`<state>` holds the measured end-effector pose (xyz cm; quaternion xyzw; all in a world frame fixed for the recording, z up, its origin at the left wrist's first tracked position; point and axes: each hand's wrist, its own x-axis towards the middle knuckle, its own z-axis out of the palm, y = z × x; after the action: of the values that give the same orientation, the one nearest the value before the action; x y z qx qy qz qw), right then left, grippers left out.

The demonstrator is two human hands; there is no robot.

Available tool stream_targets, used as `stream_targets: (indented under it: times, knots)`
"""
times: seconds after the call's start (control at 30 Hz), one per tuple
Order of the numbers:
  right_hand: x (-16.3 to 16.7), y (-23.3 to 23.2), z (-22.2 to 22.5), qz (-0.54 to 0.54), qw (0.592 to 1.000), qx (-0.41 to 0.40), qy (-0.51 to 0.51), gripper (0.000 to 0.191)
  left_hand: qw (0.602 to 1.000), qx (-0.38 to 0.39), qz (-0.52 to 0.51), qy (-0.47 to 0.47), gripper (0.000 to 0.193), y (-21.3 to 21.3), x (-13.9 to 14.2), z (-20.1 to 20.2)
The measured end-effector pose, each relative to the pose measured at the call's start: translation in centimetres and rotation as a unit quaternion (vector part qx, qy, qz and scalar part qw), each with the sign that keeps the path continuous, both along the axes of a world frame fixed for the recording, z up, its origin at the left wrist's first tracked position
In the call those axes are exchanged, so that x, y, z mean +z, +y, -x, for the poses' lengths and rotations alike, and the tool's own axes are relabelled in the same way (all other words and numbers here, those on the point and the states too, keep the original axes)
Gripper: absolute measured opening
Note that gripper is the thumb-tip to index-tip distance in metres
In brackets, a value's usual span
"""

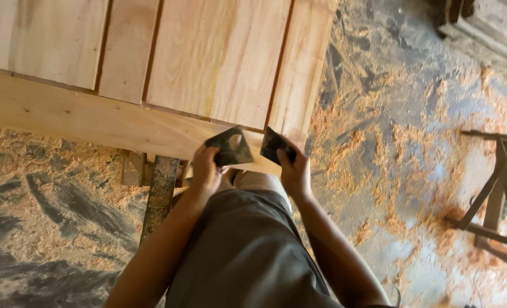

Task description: The person applies wood filler into the grooves and seams of a wooden panel door using a small spreader, holding a filler board in one hand. They work along the frame rails and panel edges, pressing filler into gaps and moving around the door to cover different sections.

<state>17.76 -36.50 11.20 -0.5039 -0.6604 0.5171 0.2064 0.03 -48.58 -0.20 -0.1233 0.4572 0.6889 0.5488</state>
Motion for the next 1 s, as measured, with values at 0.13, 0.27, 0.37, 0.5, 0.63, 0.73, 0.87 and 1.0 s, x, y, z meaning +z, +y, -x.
stream_targets:
  times: [0.13, 0.27, 0.37, 0.5, 0.63, 0.73, 0.87, 1.0]
  knots:
    - [1.8, -2.1, 2.3, -0.220, 0.968, 0.121, 0.011, 0.032, 0.990, 0.073, -0.106, -0.050, 0.012, 3.6, 2.7, -0.5]
    - [2.1, 1.3, 1.9, -0.176, 0.946, 0.264, -0.062, 0.025, 0.982, 0.096, -0.155, -0.035, 0.013, 4.9, 3.9, 1.5]
    - [2.4, 6.1, 0.8, -0.189, 0.950, 0.235, -0.079, 0.027, 0.993, 0.063, -0.102, 0.019, 0.012, 5.4, 4.1, 2.0]
    - [3.4, 12.3, 0.7, -0.172, 0.938, 0.301, 0.015, 0.023, 0.992, 0.030, -0.087, 0.089, 0.013, 7.0, 5.0, 0.8]
    - [3.6, 18.1, 1.0, -0.303, 0.782, 0.542, 0.060, 0.029, 0.991, -0.022, 0.023, 0.131, 0.024, 9.1, 5.2, -2.0]
    - [3.1, 20.6, -0.9, -0.288, 0.703, 0.651, 0.006, 0.039, 0.994, -0.007, 0.065, 0.087, 0.024, 10.7, 3.5, -7.5]
    - [2.8, 24.0, -4.2, -0.213, 0.649, 0.727, -0.072, 0.044, 0.986, 0.124, 0.098, 0.047, 0.021, 13.9, 0.5, -14.1]
    - [2.5, 27.3, -3.6, -0.166, 0.598, 0.781, -0.064, 0.048, 0.954, 0.289, 0.073, 0.001, 0.016, 14.4, 0.9, -16.4]
